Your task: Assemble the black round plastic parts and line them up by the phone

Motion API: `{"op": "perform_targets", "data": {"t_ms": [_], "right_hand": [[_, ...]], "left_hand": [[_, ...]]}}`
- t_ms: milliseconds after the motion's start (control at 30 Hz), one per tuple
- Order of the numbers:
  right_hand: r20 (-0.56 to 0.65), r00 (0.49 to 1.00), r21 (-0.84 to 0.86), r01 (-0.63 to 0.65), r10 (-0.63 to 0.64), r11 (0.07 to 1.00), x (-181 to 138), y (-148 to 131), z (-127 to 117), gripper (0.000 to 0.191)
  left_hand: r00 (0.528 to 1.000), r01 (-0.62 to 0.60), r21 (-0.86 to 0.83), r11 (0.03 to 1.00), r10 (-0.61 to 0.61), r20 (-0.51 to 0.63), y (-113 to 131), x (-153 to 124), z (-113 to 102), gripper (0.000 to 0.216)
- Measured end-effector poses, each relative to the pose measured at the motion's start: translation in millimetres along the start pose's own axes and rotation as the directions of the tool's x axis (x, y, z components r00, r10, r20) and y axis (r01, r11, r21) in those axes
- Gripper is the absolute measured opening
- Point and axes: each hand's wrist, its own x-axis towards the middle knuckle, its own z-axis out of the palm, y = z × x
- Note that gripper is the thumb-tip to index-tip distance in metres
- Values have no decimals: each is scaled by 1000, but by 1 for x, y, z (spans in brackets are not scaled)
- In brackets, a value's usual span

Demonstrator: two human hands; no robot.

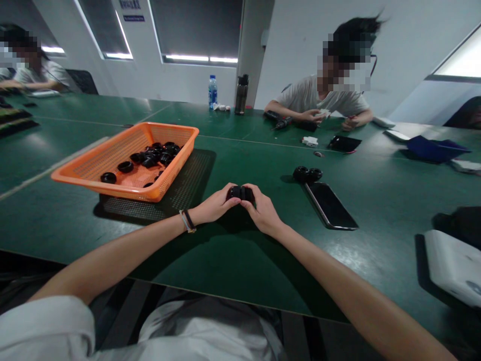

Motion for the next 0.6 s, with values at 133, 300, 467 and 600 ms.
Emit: {"op": "perform_targets", "data": {"t_ms": [133, 300, 467, 600], "right_hand": [[16, 998, 52, -61, 60, 997, 0, -4, 0, 32], [31, 991, 112, -136, 133, 984, -1, -8, -1, 32], [50, 984, 167, -176, 170, 970, -1, -11, -2, 31], [56, 974, 190, -228, 222, 955, -2, -13, -2, 31]], "left_hand": [[1000, -6, 16, 1000, 7, -10, -1, 1, -1, 26], [1000, -18, 40, 999, 18, 0, -3, 1, -2, 29], [999, -53, 70, 996, 52, 10, -3, 1, -2, 32], [999, -51, 119, 992, 49, 18, -3, 2, -3, 33]]}}
